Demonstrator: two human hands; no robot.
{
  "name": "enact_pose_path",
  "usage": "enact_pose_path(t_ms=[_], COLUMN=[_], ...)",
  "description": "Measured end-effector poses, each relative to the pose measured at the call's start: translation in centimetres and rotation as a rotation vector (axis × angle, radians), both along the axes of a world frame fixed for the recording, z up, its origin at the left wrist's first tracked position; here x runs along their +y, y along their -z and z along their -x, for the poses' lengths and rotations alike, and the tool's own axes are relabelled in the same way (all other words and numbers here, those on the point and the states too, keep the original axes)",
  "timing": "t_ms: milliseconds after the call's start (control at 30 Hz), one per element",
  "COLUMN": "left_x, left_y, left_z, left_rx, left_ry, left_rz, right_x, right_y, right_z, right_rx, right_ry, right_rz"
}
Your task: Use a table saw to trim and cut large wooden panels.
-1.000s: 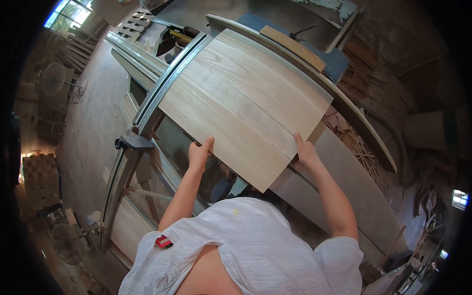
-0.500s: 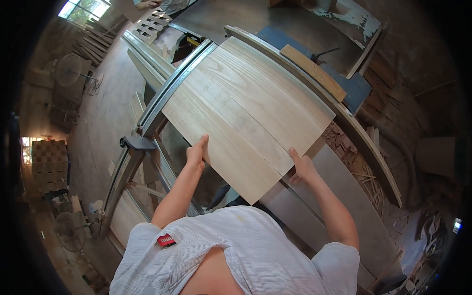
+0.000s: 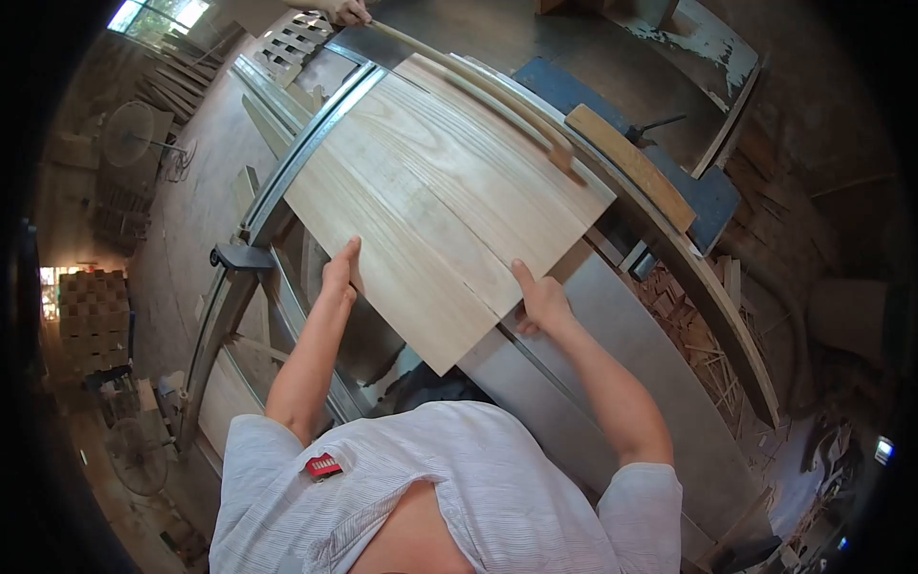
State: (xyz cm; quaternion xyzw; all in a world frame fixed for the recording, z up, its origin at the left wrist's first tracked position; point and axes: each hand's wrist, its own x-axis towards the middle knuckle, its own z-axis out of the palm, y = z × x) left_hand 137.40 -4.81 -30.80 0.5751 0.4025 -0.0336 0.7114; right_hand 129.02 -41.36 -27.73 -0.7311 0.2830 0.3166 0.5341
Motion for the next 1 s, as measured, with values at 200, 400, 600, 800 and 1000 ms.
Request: enact_pose_path(t_ms=[200,400,600,800,1000], left_x=[4.1,6.3,8.8,25.4,37.7], left_y=[0.9,8.7,12.0,10.6,12.0], left_z=[-2.1,11.3,14.5,-0.8,-8.2], left_rx=[-0.032,-0.049,0.478,0.469,0.464], left_ry=[0.116,0.205,0.783,0.742,0.749], left_rz=[-0.174,-0.407,-1.082,-1.138,-1.149], right_x=[3.7,1.9,8.7,26.1,38.5], right_y=[1.5,3.5,3.9,2.8,4.6], right_z=[-3.8,-0.8,-6.6,-21.7,-29.5], right_rx=[0.02,-0.047,-0.089,-0.118,-0.12], right_ry=[-0.016,-0.031,-0.033,-0.039,-0.046], right_rz=[-0.008,-0.035,-0.001,-0.016,-0.02])
